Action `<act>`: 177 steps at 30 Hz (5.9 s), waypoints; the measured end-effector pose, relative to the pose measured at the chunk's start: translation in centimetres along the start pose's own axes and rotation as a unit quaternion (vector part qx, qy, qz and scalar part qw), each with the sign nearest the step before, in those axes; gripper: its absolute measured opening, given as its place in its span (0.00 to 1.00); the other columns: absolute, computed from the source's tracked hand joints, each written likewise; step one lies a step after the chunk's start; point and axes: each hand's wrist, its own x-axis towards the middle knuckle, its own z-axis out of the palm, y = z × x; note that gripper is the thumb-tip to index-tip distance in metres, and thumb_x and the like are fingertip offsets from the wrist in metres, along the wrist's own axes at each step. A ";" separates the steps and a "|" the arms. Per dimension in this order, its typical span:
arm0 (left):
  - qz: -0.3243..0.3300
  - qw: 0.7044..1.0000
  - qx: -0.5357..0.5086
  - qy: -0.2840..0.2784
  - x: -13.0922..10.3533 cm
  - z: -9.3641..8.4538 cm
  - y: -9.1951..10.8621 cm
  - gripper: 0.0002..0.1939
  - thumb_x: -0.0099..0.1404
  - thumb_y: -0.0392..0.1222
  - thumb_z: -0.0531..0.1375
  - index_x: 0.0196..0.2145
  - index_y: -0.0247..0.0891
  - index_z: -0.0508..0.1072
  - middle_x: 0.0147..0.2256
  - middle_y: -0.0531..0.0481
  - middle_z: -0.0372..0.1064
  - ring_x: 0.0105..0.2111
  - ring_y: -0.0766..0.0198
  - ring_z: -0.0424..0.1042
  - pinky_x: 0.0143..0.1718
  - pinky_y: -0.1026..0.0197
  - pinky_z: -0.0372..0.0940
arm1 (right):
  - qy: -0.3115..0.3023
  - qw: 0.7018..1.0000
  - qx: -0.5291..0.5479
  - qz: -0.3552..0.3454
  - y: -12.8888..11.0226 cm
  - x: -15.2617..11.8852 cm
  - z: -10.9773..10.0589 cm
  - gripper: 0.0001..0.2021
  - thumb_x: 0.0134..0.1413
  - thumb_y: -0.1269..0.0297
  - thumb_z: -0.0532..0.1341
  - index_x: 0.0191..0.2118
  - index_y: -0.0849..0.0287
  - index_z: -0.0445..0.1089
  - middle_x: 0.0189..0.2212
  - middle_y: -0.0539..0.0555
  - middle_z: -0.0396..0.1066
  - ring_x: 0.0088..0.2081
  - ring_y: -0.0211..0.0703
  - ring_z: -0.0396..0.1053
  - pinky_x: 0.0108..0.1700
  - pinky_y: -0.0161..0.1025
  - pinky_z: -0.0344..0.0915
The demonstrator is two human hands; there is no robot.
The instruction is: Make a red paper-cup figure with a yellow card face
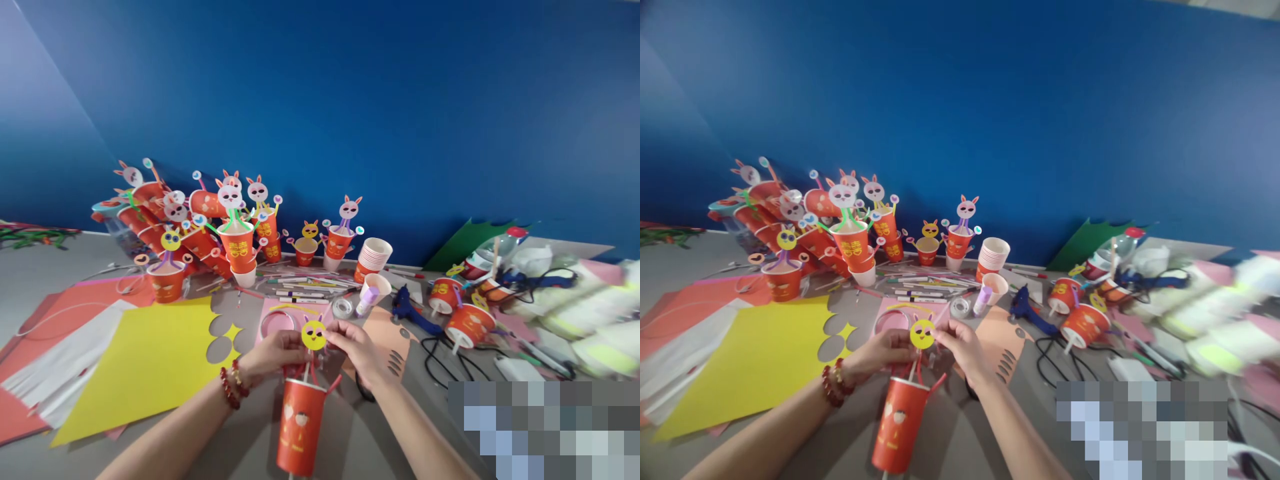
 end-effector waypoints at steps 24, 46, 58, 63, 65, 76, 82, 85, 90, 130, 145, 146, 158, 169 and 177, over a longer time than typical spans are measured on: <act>-0.024 0.994 -0.067 0.082 0.2 -0.4 -0.6 0.09 0.52 0.42 0.63 0.28 0.32 0.75 0.25 0.48 0.73 0.23 0.68 0.70 0.24 0.68 0.62 | -0.007 0.999 0.032 0.027 1.4 0.0 0.9 0.18 0.41 0.50 0.72 0.25 0.58 0.68 0.19 0.47 0.70 0.21 0.41 0.69 0.26 0.37 0.66; -0.025 0.998 -0.028 0.056 -0.2 0.2 0.0 0.22 0.49 0.50 0.73 0.38 0.31 0.80 0.30 0.44 0.78 0.27 0.65 0.75 0.30 0.66 0.65 | 0.013 0.997 -0.073 -0.034 1.8 0.0 0.8 0.20 0.46 0.46 0.69 0.24 0.59 0.68 0.20 0.47 0.65 0.24 0.38 0.62 0.27 0.35 0.59; -0.007 0.998 -0.019 0.059 -0.2 0.3 -0.2 0.23 0.49 0.51 0.73 0.37 0.30 0.80 0.32 0.42 0.79 0.26 0.67 0.73 0.28 0.67 0.63 | 0.003 0.995 -0.083 -0.048 1.1 -0.3 1.1 0.19 0.48 0.47 0.69 0.25 0.58 0.68 0.19 0.47 0.67 0.23 0.39 0.64 0.27 0.35 0.60; 0.002 0.998 -0.023 0.058 -0.1 0.4 0.0 0.22 0.49 0.51 0.73 0.36 0.31 0.81 0.31 0.43 0.79 0.28 0.64 0.74 0.31 0.66 0.65 | 0.008 0.994 -0.092 -0.056 1.5 -0.1 1.0 0.19 0.47 0.46 0.69 0.26 0.58 0.69 0.20 0.47 0.67 0.23 0.38 0.63 0.27 0.35 0.60; 0.003 0.998 -0.025 0.058 -0.1 0.4 0.0 0.22 0.48 0.51 0.73 0.36 0.31 0.81 0.32 0.43 0.79 0.30 0.63 0.75 0.34 0.65 0.66 | 0.004 0.995 -0.081 -0.050 1.6 -0.1 1.0 0.19 0.47 0.47 0.69 0.26 0.58 0.69 0.20 0.47 0.66 0.23 0.38 0.64 0.27 0.35 0.61; 0.024 0.999 -0.024 -0.007 -0.2 0.2 0.0 0.21 0.51 0.44 0.72 0.41 0.33 0.79 0.34 0.44 0.79 0.34 0.61 0.75 0.40 0.61 0.66 | 0.021 0.992 -0.105 -0.059 1.5 0.0 0.8 0.20 0.47 0.45 0.68 0.26 0.59 0.70 0.21 0.48 0.67 0.24 0.38 0.61 0.29 0.35 0.57; -0.021 0.998 -0.028 0.047 -0.1 0.1 0.0 0.17 0.48 0.35 0.65 0.39 0.35 0.77 0.30 0.49 0.76 0.31 0.62 0.74 0.34 0.63 0.65 | 0.015 0.997 -0.066 -0.033 1.1 -0.1 0.5 0.19 0.44 0.47 0.70 0.25 0.59 0.70 0.20 0.47 0.67 0.25 0.38 0.62 0.29 0.35 0.58; -0.034 0.997 -0.028 0.070 0.0 -0.1 -0.2 0.15 0.46 0.33 0.61 0.35 0.34 0.76 0.27 0.51 0.73 0.26 0.66 0.71 0.29 0.66 0.63 | -0.009 0.997 -0.074 -0.020 1.5 0.0 0.4 0.19 0.43 0.48 0.71 0.26 0.60 0.71 0.20 0.47 0.67 0.24 0.37 0.62 0.28 0.34 0.57; -0.034 0.997 -0.034 0.067 0.1 -0.2 -0.1 0.12 0.46 0.34 0.61 0.32 0.33 0.75 0.26 0.51 0.72 0.21 0.70 0.66 0.25 0.68 0.59 | -0.015 0.997 -0.073 -0.017 2.0 0.2 0.4 0.18 0.45 0.49 0.70 0.26 0.60 0.71 0.21 0.47 0.68 0.24 0.37 0.62 0.28 0.34 0.57; 0.047 0.995 -0.077 0.045 0.4 0.3 -0.6 0.21 0.48 0.43 0.75 0.39 0.34 0.77 0.33 0.48 0.79 0.34 0.62 0.77 0.38 0.65 0.68 | -0.010 0.987 -0.142 -0.079 2.5 0.2 0.5 0.17 0.53 0.50 0.66 0.27 0.60 0.67 0.22 0.47 0.65 0.25 0.37 0.61 0.29 0.33 0.57; 0.242 0.953 0.160 0.086 -3.6 3.3 2.7 0.04 0.64 0.37 0.63 0.38 0.37 0.72 0.33 0.51 0.72 0.35 0.63 0.71 0.38 0.64 0.64 | -0.096 0.961 -0.147 -0.214 -3.9 -3.8 1.7 0.08 0.59 0.59 0.63 0.39 0.59 0.70 0.35 0.53 0.69 0.38 0.42 0.66 0.42 0.37 0.64; 0.256 0.937 0.213 0.105 -4.3 3.8 3.5 0.04 0.64 0.35 0.62 0.38 0.37 0.73 0.34 0.50 0.72 0.36 0.63 0.70 0.39 0.63 0.64 | -0.097 0.954 -0.161 -0.234 -4.7 -4.4 1.8 0.07 0.59 0.60 0.62 0.39 0.58 0.69 0.36 0.53 0.69 0.38 0.43 0.66 0.42 0.37 0.64; 0.354 0.826 0.401 0.176 -5.7 6.2 9.2 0.10 0.64 0.34 0.60 0.43 0.43 0.72 0.40 0.51 0.76 0.41 0.59 0.73 0.43 0.61 0.64 | -0.072 0.933 -0.195 -0.294 -9.7 -3.9 1.8 0.06 0.60 0.62 0.62 0.40 0.57 0.68 0.37 0.55 0.70 0.39 0.45 0.68 0.42 0.38 0.65; 0.308 0.875 0.338 0.159 -3.3 4.3 9.5 0.12 0.62 0.34 0.60 0.44 0.41 0.72 0.40 0.50 0.75 0.41 0.58 0.72 0.41 0.62 0.64 | -0.073 0.962 -0.133 -0.225 -9.1 -1.2 1.9 0.09 0.57 0.59 0.65 0.35 0.58 0.66 0.30 0.50 0.66 0.33 0.40 0.64 0.35 0.34 0.63; 0.315 0.870 0.340 0.167 -2.7 4.3 9.0 0.11 0.62 0.33 0.59 0.44 0.40 0.72 0.40 0.49 0.75 0.41 0.58 0.72 0.42 0.61 0.64 | -0.062 0.971 -0.111 -0.205 -8.9 -0.8 1.8 0.13 0.54 0.54 0.66 0.33 0.58 0.66 0.28 0.49 0.66 0.30 0.39 0.65 0.33 0.34 0.62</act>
